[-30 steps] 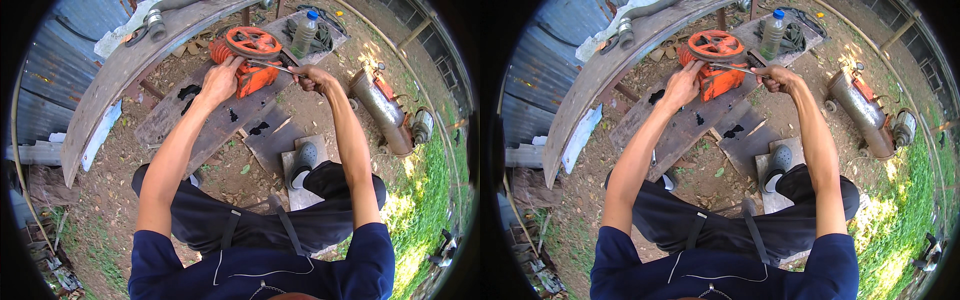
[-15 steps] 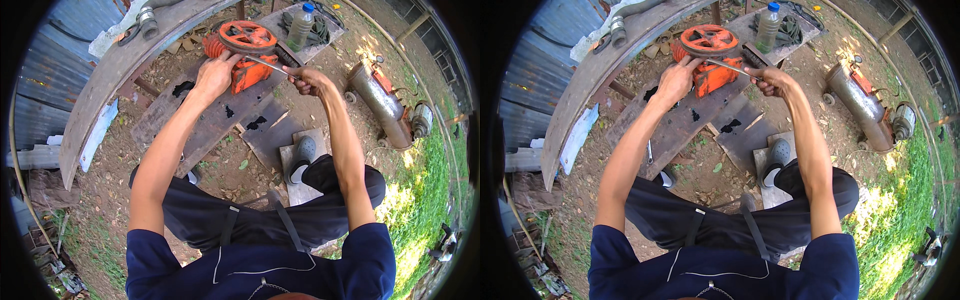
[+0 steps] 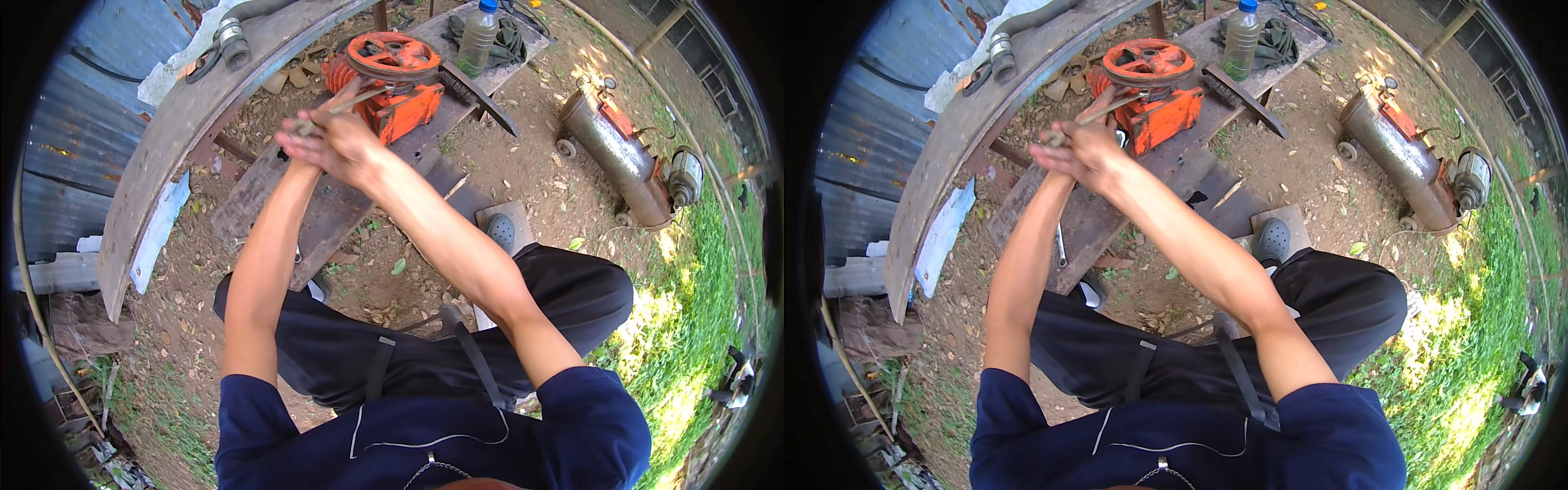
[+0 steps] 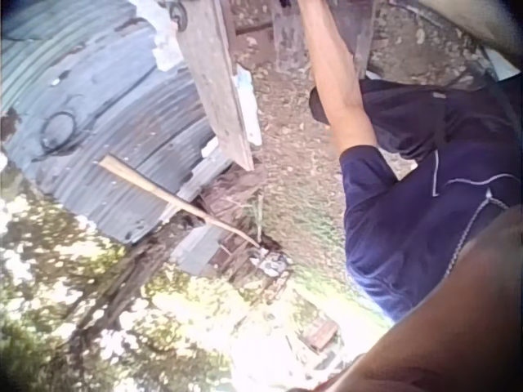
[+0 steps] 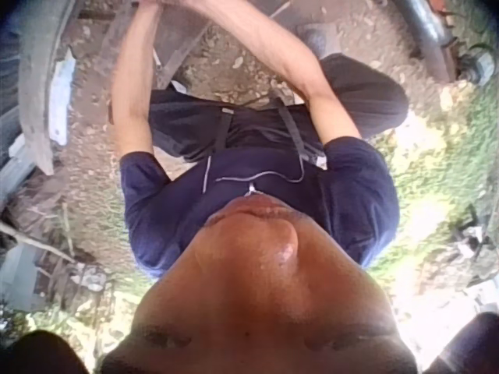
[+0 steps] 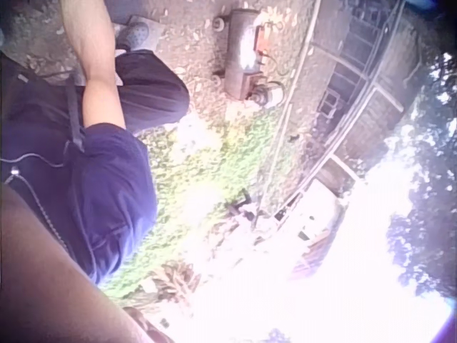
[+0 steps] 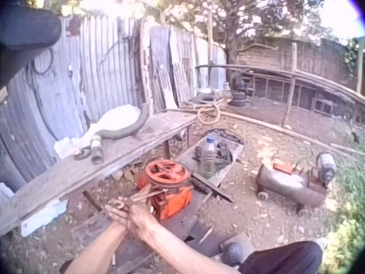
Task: The person uses a screwdriver and a wrench to disassemble a red compressor pump on a wooden workbench. They unscrew components, handle small metal parts, and wipe off dark fluid by hand.
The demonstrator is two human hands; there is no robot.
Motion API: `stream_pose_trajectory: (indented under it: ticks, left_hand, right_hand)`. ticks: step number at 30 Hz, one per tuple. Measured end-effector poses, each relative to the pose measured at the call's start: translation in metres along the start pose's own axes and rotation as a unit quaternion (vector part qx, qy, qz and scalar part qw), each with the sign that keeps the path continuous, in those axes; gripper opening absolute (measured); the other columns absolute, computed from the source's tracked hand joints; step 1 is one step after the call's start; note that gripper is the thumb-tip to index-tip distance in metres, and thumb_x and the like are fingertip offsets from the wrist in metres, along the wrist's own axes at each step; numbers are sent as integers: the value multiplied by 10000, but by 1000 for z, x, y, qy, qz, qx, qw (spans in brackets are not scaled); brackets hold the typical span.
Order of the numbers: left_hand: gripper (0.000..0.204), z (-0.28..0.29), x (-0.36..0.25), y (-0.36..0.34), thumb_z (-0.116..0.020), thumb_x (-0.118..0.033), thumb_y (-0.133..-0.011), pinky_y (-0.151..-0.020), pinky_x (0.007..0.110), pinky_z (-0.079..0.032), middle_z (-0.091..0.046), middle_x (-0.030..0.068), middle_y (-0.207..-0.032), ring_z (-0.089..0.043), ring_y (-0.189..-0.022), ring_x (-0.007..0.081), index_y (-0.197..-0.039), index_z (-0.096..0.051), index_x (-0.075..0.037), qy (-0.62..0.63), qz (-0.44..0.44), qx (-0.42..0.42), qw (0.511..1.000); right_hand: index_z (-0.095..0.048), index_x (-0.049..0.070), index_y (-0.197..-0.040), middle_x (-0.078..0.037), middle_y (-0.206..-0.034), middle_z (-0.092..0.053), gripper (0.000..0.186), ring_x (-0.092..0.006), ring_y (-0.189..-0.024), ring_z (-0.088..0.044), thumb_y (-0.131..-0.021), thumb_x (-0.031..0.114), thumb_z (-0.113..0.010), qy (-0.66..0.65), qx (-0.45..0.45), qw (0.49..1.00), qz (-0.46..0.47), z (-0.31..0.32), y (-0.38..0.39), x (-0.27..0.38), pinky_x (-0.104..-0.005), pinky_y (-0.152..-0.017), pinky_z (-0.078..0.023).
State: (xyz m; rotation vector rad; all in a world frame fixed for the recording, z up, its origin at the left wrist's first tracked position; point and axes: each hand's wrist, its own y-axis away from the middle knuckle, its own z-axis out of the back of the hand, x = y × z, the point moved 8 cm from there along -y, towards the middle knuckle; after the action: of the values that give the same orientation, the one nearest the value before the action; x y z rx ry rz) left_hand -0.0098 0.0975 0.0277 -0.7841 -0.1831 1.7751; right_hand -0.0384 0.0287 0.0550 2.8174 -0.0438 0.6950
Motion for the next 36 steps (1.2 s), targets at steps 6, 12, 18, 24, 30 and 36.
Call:
stream_pose_trajectory:
  ticks: [6,12,18,24,30,36]
  left_hand:
    - [609,-17,12,2,-562,-81,-823,-1027,465,-430,-590,231,-1257,-578,-1133,402,-1410,-405,-58,-180,72,10,981]
    - [625,0,-29,8,-486,64,-789,-1027,477,-426,-535,227,-1329,-527,-1192,416,-1400,-409,-45,-6,52,-6,999]
    - [639,9,-32,4,-506,63,-761,-1020,466,-441,-503,180,-1377,-536,-1191,381,-1382,-442,-74,-28,14,-23,999]
    - [644,8,-37,3,-527,42,-751,-1010,463,-444,-496,110,-1412,-548,-1204,327,-1371,-479,-123,-24,55,4,998]
    - [600,13,-46,0,-525,32,-757,-961,468,-467,-540,127,-1333,-576,-1127,356,-1342,-499,-99,-47,51,-9,998]
    - [587,16,-49,-5,-533,7,-769,-842,517,-506,-546,155,-1268,-603,-995,425,-1340,-476,-118,-57,40,-7,998]
  right_hand:
    - [-447,-14,-1081,-217,-1150,-580,193,-360,-1070,-638,-1043,158,-367,-98,-7,987,130,-39,-12,9,-475,-896,-574]
    - [-496,-26,-1148,-170,-1062,-634,244,-264,-974,-667,-1039,174,-407,89,57,994,-13,-58,54,-39,-397,-814,-579]
    - [-551,-9,-1269,-47,-907,-628,316,-86,-676,-561,-978,115,-537,256,-21,966,-28,55,112,13,-219,-587,-473]
    - [-677,7,-1078,18,-722,-536,234,-37,-521,-397,-934,189,-647,400,-151,902,59,148,126,116,-198,-434,-267]
    - [-743,40,-920,59,-614,-467,322,-33,-476,-329,-856,356,-748,541,-206,810,95,166,97,173,-228,-441,-228]
    - [-745,51,-894,65,-600,-445,382,-31,-486,-326,-842,429,-747,611,-186,759,127,157,80,199,-234,-442,-218]
